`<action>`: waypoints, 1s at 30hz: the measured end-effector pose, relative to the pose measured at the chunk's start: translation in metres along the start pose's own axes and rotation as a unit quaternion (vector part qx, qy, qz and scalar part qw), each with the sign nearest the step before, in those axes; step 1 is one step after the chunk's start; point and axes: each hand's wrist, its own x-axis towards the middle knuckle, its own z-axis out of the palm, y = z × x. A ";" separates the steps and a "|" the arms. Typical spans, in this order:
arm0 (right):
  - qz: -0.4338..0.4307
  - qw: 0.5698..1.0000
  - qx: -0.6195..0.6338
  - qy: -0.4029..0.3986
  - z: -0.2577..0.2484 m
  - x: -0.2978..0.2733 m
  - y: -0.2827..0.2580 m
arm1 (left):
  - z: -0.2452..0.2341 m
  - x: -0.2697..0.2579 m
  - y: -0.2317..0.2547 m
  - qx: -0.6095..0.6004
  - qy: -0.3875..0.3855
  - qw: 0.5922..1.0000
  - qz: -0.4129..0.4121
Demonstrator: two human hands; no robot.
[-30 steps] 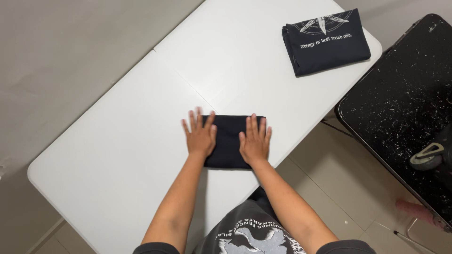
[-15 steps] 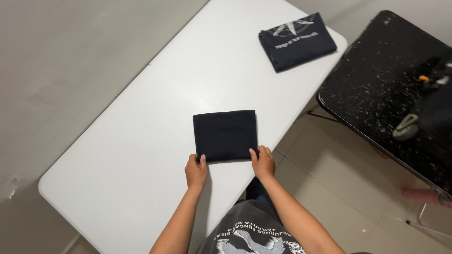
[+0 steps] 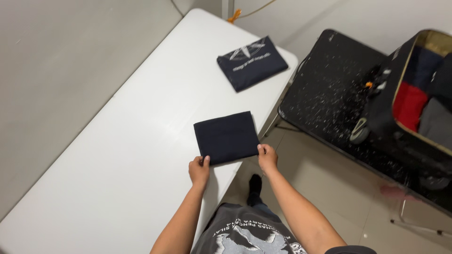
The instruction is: The person folds a black t-shirt on a white table and places it into a suitcase with other clothes.
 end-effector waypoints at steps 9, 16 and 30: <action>-0.002 0.996 0.088 -0.022 -0.014 0.103 -0.030 | 0.055 0.040 0.080 -0.188 0.001 0.973 -0.134; 0.046 0.983 0.054 -0.171 -0.038 0.126 -0.013 | 0.071 0.028 0.063 0.034 0.082 0.995 -0.039; -0.262 0.956 -0.099 -0.084 -0.012 0.156 -0.037 | 0.059 0.053 0.127 0.110 0.062 0.990 -0.069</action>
